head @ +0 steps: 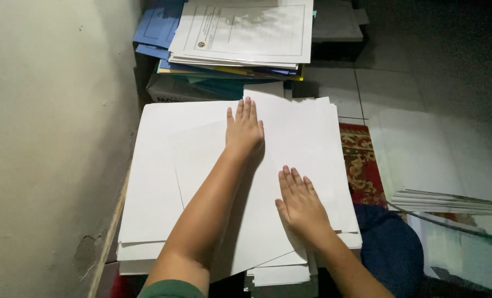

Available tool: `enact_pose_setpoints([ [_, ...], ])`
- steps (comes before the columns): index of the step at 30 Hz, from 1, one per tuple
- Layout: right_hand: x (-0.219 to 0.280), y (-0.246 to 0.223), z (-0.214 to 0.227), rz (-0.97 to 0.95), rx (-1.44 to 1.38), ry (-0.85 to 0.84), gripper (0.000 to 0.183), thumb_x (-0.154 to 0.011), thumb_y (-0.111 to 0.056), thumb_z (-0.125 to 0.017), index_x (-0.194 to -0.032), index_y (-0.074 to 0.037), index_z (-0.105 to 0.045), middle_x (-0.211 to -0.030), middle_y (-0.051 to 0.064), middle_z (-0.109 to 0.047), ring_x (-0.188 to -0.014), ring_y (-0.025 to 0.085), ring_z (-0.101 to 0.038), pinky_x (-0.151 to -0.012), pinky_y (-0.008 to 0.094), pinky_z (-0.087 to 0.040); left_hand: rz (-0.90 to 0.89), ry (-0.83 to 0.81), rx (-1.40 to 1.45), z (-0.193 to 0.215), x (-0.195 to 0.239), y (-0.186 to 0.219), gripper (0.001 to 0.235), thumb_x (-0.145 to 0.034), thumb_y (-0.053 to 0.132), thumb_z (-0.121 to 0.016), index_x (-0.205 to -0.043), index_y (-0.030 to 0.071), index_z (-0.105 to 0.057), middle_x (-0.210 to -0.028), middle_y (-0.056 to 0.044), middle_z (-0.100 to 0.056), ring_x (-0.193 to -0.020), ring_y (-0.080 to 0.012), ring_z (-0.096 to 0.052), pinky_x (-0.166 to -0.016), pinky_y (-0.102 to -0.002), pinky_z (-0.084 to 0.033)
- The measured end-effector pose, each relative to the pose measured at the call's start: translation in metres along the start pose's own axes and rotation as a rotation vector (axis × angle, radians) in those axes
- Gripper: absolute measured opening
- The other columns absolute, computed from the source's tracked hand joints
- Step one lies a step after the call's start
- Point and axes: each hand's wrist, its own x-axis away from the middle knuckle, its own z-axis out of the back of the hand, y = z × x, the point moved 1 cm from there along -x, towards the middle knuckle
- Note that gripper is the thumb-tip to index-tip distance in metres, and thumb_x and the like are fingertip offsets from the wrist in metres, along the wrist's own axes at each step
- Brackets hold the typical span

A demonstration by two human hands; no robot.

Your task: Folding individual white paper sheets in half and stacking them.

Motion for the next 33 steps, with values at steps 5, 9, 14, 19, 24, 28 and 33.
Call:
enact_pose_setpoints([
  [5, 0.0, -0.001, 0.004, -0.001, 0.001, -0.011, 0.069, -0.105, -0.047, -0.018, -0.164, -0.01, -0.013, -0.171, 0.011, -0.01, -0.157, 0.026, -0.007, -0.123, 0.045, 0.001, 0.03, 0.02, 0.0, 0.007, 0.005, 0.006, 0.063, -0.105, 0.03, -0.026, -0.159, -0.002, -0.028, -0.168, -0.021, -0.022, -0.157, -0.0326, -0.013, -0.124, -0.058, -0.001],
  [9, 0.006, -0.007, 0.012, -0.008, -0.006, 0.019, 0.068, -0.105, -0.046, -0.018, -0.163, -0.011, -0.015, -0.171, 0.011, -0.01, -0.157, 0.025, -0.006, -0.124, 0.044, 0.002, 0.019, 0.008, -0.01, 0.002, 0.018, 0.008, 0.065, -0.106, 0.036, -0.024, -0.159, -0.002, -0.027, -0.168, -0.022, -0.021, -0.158, -0.0328, -0.01, -0.124, -0.058, 0.002],
  [14, 0.005, -0.004, 0.003, 0.013, -0.002, 0.112, 0.067, -0.106, -0.045, -0.02, -0.162, -0.009, -0.021, -0.17, 0.012, -0.018, -0.157, 0.026, -0.013, -0.124, 0.045, -0.002, -0.023, -0.086, -0.046, -0.017, 0.042, 0.009, 0.069, -0.105, 0.042, -0.022, -0.161, 0.002, -0.023, -0.169, -0.02, -0.019, -0.158, -0.0341, -0.011, -0.124, -0.06, -0.002],
  [19, 0.014, -0.01, 0.007, 0.033, 0.005, 0.156, 0.066, -0.107, -0.044, -0.023, -0.161, -0.008, -0.025, -0.169, 0.013, -0.023, -0.156, 0.027, -0.019, -0.124, 0.045, -0.005, -0.077, -0.173, -0.071, -0.017, 0.089, 0.02, 0.071, -0.103, 0.044, -0.019, -0.162, 0.005, -0.02, -0.169, -0.019, -0.018, -0.158, -0.0346, -0.011, -0.124, -0.061, -0.005],
  [24, 0.004, -0.002, -0.004, 0.023, 0.067, 0.124, 0.067, -0.106, -0.046, -0.022, -0.162, -0.008, -0.023, -0.169, 0.012, -0.021, -0.157, 0.026, -0.016, -0.125, 0.045, -0.004, -0.083, -0.187, -0.045, -0.027, 0.078, 0.015, 0.069, -0.103, 0.04, -0.024, -0.163, 0.007, -0.02, -0.169, -0.018, -0.02, -0.157, -0.0352, -0.016, -0.124, -0.06, -0.008],
  [28, 0.003, 0.0, -0.006, 0.016, 0.078, 0.1, 0.069, -0.106, -0.049, -0.018, -0.163, -0.009, -0.019, -0.171, 0.013, -0.017, -0.157, 0.026, -0.013, -0.125, 0.046, -0.003, -0.068, -0.116, -0.051, -0.018, 0.042, 0.001, 0.068, -0.103, 0.039, -0.025, -0.163, 0.007, -0.022, -0.169, -0.016, -0.022, -0.157, -0.0335, -0.018, -0.124, -0.06, -0.01],
  [33, 0.004, -0.001, -0.004, 0.013, 0.049, 0.098, 0.069, -0.106, -0.049, -0.019, -0.162, -0.01, -0.022, -0.17, 0.011, -0.019, -0.157, 0.025, -0.014, -0.124, 0.046, -0.003, -0.027, -0.084, -0.013, 0.005, 0.042, 0.007, 0.063, -0.104, 0.027, -0.027, -0.161, 0.001, -0.026, -0.168, -0.018, -0.024, -0.157, -0.0331, -0.02, -0.125, -0.056, -0.009],
])
